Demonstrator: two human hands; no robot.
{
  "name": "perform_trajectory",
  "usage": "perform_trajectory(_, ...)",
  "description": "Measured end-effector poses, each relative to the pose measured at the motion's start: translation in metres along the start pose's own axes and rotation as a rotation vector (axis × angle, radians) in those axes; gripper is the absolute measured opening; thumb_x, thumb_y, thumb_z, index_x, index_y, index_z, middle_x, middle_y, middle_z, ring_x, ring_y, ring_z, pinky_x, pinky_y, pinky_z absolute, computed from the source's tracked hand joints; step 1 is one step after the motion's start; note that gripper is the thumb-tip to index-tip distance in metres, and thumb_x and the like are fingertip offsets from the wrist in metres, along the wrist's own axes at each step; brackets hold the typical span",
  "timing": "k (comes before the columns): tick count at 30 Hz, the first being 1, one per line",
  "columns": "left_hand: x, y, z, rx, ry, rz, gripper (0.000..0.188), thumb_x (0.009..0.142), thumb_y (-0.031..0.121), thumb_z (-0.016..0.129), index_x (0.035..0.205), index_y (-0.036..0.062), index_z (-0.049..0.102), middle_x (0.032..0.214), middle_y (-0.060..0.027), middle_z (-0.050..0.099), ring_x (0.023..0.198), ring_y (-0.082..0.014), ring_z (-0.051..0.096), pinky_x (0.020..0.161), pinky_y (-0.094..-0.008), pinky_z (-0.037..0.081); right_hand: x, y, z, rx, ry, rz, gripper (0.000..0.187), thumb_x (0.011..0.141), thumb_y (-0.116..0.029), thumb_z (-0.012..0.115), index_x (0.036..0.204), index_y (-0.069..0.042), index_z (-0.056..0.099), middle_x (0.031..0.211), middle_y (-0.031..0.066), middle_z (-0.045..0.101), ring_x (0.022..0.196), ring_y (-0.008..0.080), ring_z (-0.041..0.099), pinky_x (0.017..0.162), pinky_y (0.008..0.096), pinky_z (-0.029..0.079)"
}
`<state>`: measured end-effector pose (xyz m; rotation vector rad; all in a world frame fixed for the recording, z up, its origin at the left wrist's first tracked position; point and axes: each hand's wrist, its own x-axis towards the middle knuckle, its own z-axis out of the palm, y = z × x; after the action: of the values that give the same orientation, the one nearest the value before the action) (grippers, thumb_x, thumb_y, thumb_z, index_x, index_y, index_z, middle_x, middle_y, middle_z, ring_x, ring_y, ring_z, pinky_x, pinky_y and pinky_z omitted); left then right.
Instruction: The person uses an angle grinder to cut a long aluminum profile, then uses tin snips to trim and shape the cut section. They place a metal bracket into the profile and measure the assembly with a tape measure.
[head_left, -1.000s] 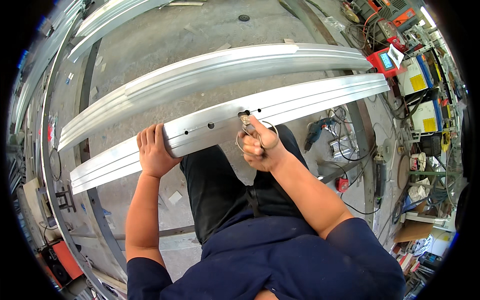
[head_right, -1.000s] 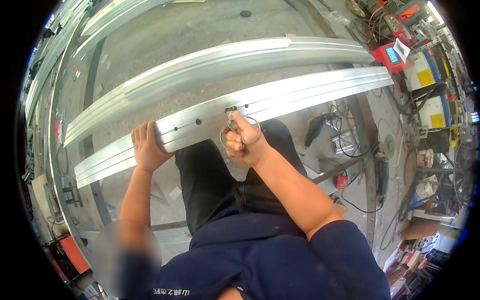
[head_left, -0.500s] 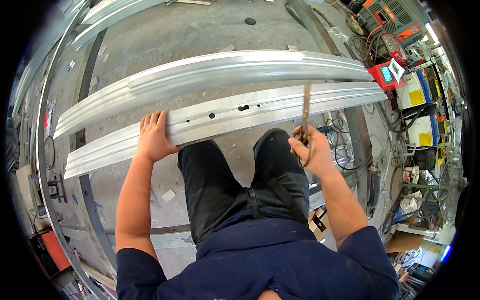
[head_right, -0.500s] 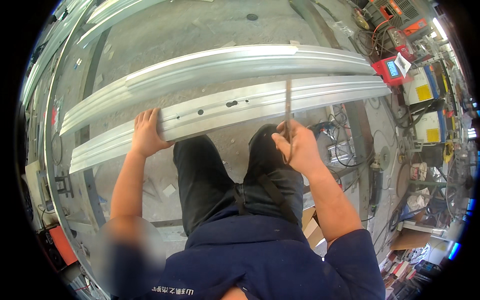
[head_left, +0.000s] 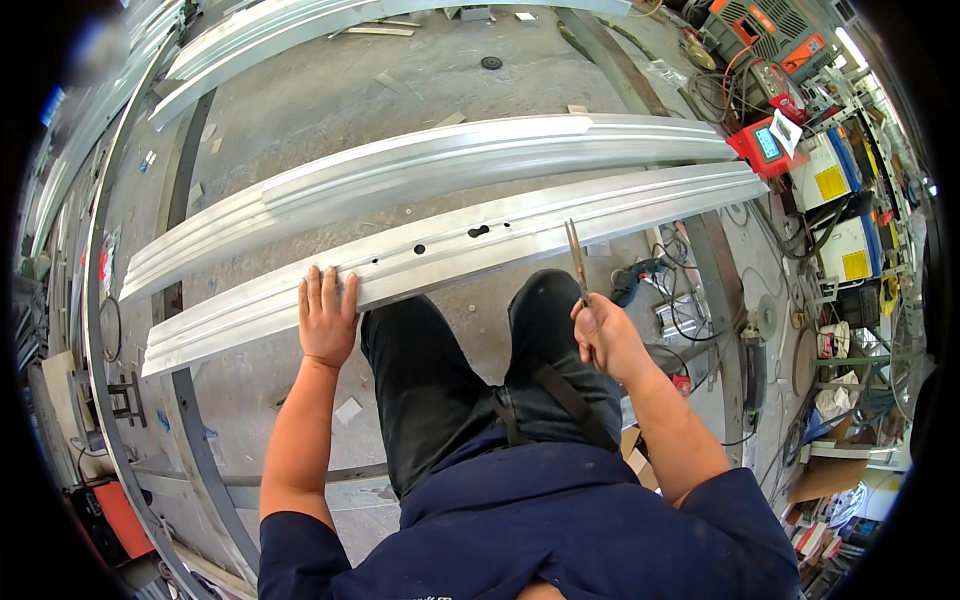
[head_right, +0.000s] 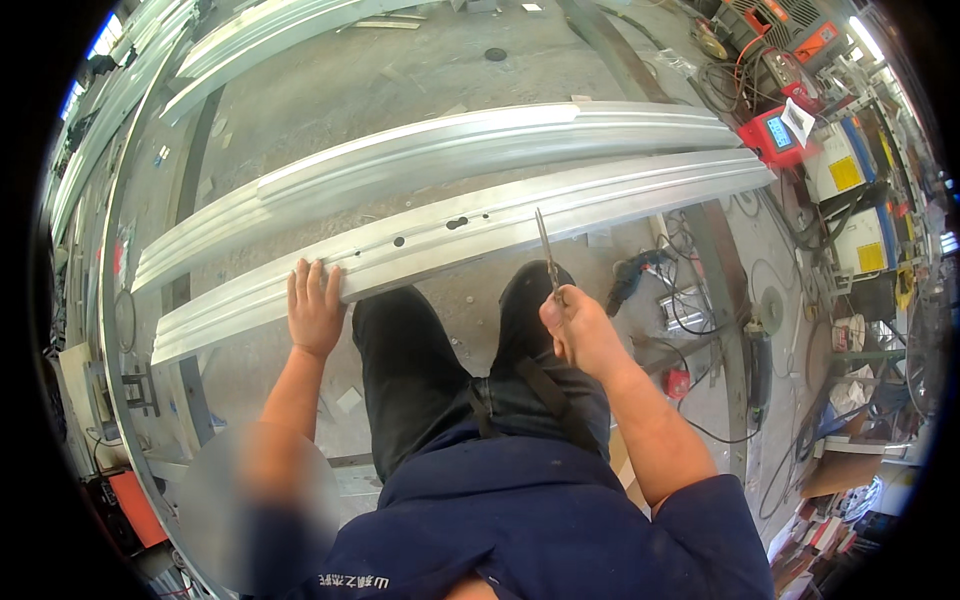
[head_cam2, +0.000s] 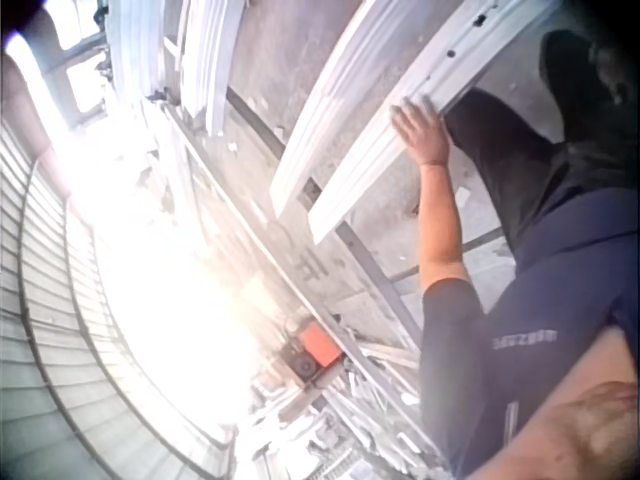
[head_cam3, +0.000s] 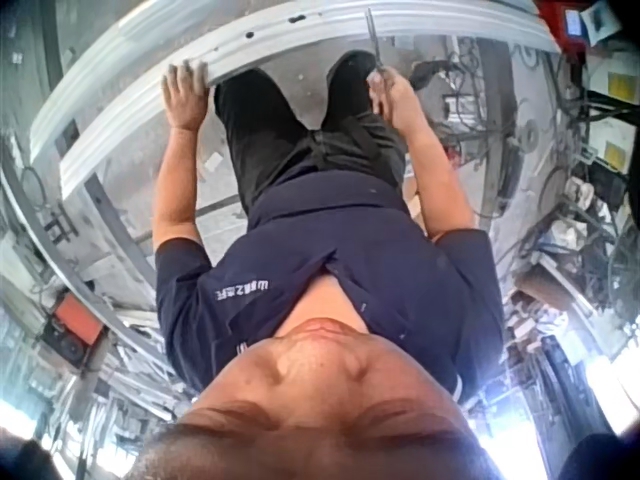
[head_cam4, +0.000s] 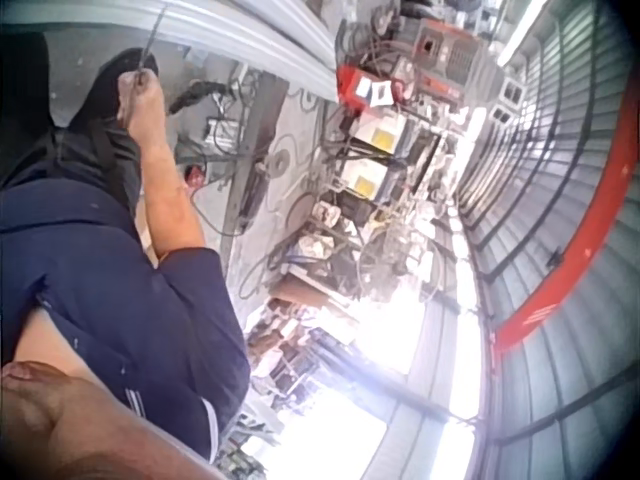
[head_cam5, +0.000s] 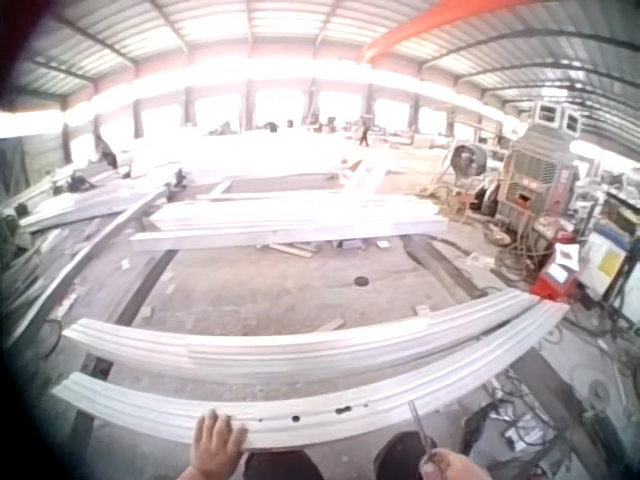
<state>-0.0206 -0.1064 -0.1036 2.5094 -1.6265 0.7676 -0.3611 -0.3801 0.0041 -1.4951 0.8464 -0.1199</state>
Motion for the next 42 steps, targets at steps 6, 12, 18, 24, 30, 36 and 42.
perform_trajectory(6,0.037,-0.019,-0.025,-0.176,-0.234,0.013,0.076,0.063,0.019,0.085,0.134,0.0138,0.060,0.138,-0.0148,0.061,0.129,-0.0378,0.058,0.109,-0.0471,0.047,-0.012,-0.008,-0.001,0.358,-0.154,-0.098,0.070,0.106,-0.066,0.038,0.109,0.002,0.058,0.078,0.0031,0.053,0.066,0.0116,0.056,0.068,0.0309,0.057)
perform_trajectory(12,0.065,-0.037,-0.072,-0.434,-0.633,-0.031,0.067,0.062,0.022,0.084,0.124,0.0094,0.060,0.116,-0.0119,0.069,0.107,-0.0348,0.068,0.096,-0.0445,0.053,-0.020,-0.010,-0.009,0.484,-0.281,0.008,0.077,0.104,-0.068,0.039,0.111,0.006,0.060,0.078,0.0054,0.057,0.059,0.0142,0.057,0.065,0.0329,0.058)
perform_trajectory(18,0.071,-0.020,-0.050,-0.348,-0.544,-0.132,0.068,0.063,0.028,0.086,0.121,0.0027,0.060,0.111,-0.0173,0.068,0.104,-0.0391,0.066,0.090,-0.0471,0.054,-0.012,-0.005,0.007,0.639,-0.308,0.213,0.081,0.104,-0.069,0.038,0.111,0.008,0.060,0.075,0.0057,0.059,0.053,0.0158,0.059,0.060,0.0355,0.058)
perform_trajectory(24,0.107,-0.036,-0.063,-0.525,-0.952,-0.242,0.065,0.060,0.032,0.090,0.111,0.0015,0.063,0.110,-0.0190,0.071,0.105,-0.0385,0.067,0.092,-0.0442,0.054,-0.006,-0.002,0.028,0.630,-0.357,0.268,0.082,0.103,-0.070,0.039,0.109,0.009,0.060,0.072,0.0055,0.058,0.052,0.0158,0.059,0.058,0.0341,0.058)
perform_trajectory(30,0.108,-0.046,-0.048,-0.655,-0.909,-0.248,0.086,0.056,0.034,0.092,0.130,0.0002,0.063,0.114,-0.0206,0.073,0.105,-0.0354,0.069,0.095,-0.0407,0.053,0.005,0.007,0.032,0.676,-0.388,0.375,0.090,0.099,-0.077,0.036,0.114,0.008,0.059,0.071,0.0040,0.057,0.051,0.0178,0.057,0.062,0.0390,0.055)
perform_trajectory(36,0.136,-0.064,-0.045,-0.737,-1.118,-0.293,0.087,0.058,0.031,0.091,0.135,0.0000,0.063,0.123,-0.0218,0.070,0.119,-0.0345,0.064,0.103,-0.0404,0.048,0.024,-0.003,0.047,0.786,-0.391,0.497,0.085,0.099,-0.077,0.039,0.110,0.005,0.060,0.066,0.0005,0.054,0.048,0.0142,0.051,0.061,0.0324,0.049)
perform_trajectory(42,0.137,-0.069,-0.035,-0.764,-1.107,-0.320,0.083,0.058,0.032,0.093,0.130,-0.0011,0.067,0.116,-0.0187,0.072,0.110,-0.0332,0.067,0.100,-0.0388,0.048,0.044,0.006,0.059,0.845,-0.360,0.431,0.081,0.099,-0.076,0.043,0.106,0.003,0.059,0.062,-0.0038,0.041,0.046,0.0102,0.037,0.056,0.0278,0.040)
